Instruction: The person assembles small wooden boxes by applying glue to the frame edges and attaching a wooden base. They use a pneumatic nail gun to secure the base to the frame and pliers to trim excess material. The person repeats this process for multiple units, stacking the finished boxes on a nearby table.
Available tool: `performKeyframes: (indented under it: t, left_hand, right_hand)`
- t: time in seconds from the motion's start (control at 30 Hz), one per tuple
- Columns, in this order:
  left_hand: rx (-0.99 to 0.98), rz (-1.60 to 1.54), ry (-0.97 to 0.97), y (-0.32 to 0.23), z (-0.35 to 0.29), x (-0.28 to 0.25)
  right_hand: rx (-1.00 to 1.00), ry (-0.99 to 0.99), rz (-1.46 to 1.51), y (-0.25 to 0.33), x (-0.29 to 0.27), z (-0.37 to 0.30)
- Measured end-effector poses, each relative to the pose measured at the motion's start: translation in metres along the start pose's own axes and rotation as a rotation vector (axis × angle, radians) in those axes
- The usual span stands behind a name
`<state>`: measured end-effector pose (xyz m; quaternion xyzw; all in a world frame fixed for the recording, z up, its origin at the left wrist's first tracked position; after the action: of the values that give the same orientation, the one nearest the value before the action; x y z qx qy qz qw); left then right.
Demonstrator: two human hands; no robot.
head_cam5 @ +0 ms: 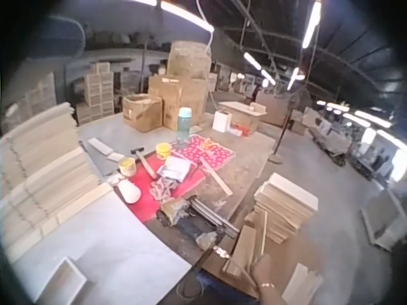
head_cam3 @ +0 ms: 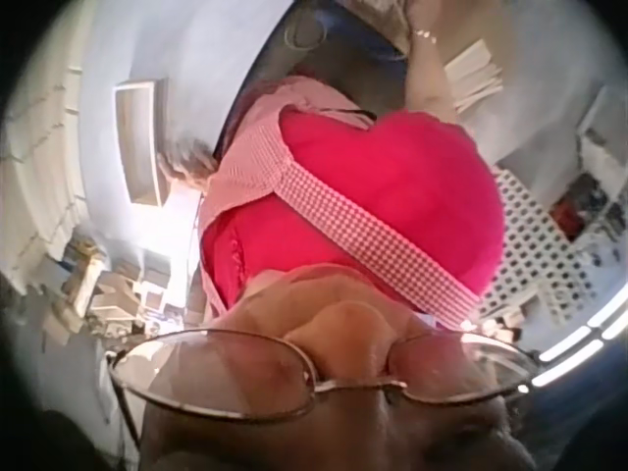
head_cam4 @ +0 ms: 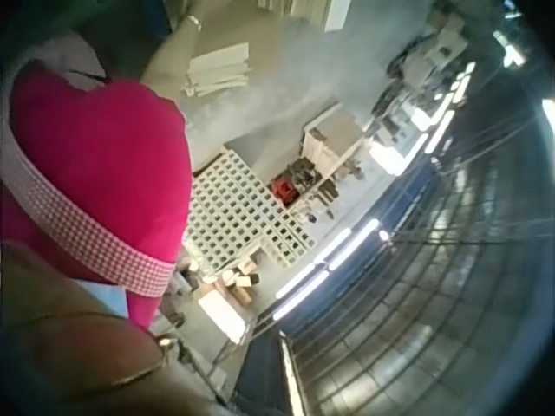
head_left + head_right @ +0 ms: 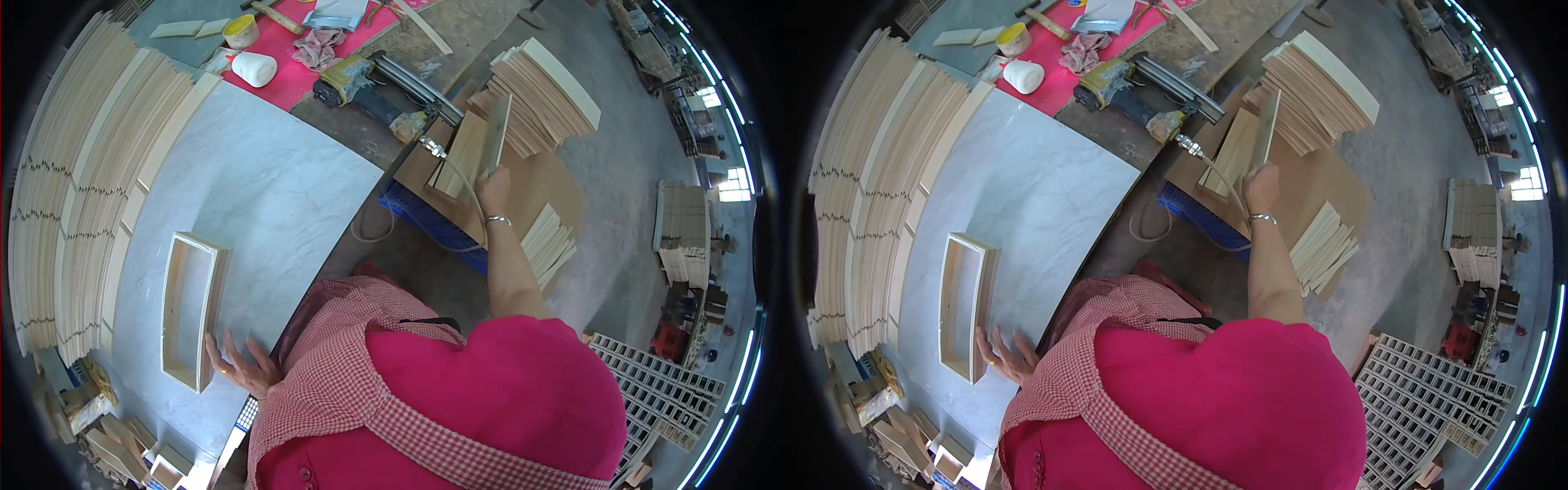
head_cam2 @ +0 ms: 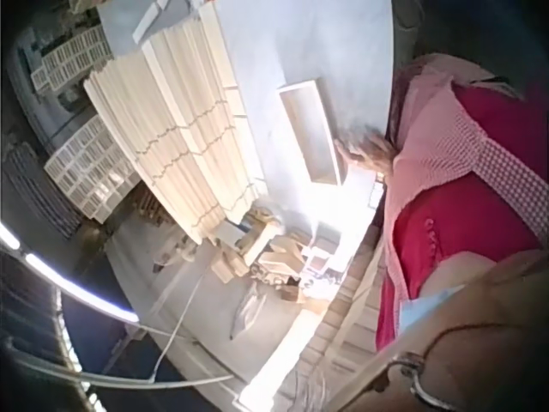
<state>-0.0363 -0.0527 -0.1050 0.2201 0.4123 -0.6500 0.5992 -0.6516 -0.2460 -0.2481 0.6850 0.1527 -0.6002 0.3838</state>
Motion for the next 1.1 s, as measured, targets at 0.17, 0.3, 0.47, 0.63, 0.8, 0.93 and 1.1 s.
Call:
performKeyframes:
  t: [0.17, 0.3, 0.47, 0.63, 0.8, 0.93, 1.1]
  left_hand:
    - [0.047, -0.112, -0.028, -0.005, 0.003, -0.006]
    - [-0.01, -0.378, 0.057, -0.03, 0.024, -0.026]
    - [-0.68, -1.355, 0.323, -0.061, 0.095, -0.032]
    - [-0.942, -1.719, 0.396, -0.04, 0.111, -0.051]
    - [-1.036, -1.599, 0.138, 0.012, 0.073, -0.071]
    - [-1.094, -1.525, -0.008, 0.047, 0.051, -0.087]
    - [-1.066, -1.513, -0.098, 0.068, 0.041, -0.098]
  right_hand:
    - [-0.164, 0.015, -0.142, -0.045, -0.014, 0.006]
    - [-0.588, -0.573, 0.064, 0.083, -0.14, -0.063]
    - [-1.323, -0.34, 0.296, 0.224, -0.202, -0.149]
    - [-1.901, -0.182, 0.285, 0.322, -0.193, -0.25]
    - [-2.094, 0.026, 0.289, 0.376, -0.161, -0.302]
    - [-2.113, 0.233, 0.259, 0.413, -0.156, -0.316]
    - [-2.155, 0.287, 0.256, 0.446, -0.152, -0.322]
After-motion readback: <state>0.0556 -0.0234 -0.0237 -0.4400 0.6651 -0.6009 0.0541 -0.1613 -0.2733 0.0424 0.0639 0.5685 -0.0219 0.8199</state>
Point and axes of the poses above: each hand's wrist, its own z-axis towards the middle knuckle, its own x-axis out of the palm, y = z × x, the point moved 5 cm from there along z, towards the middle knuckle, and after that the axes turned 5 degrees about -y, right-handed, at the moved point
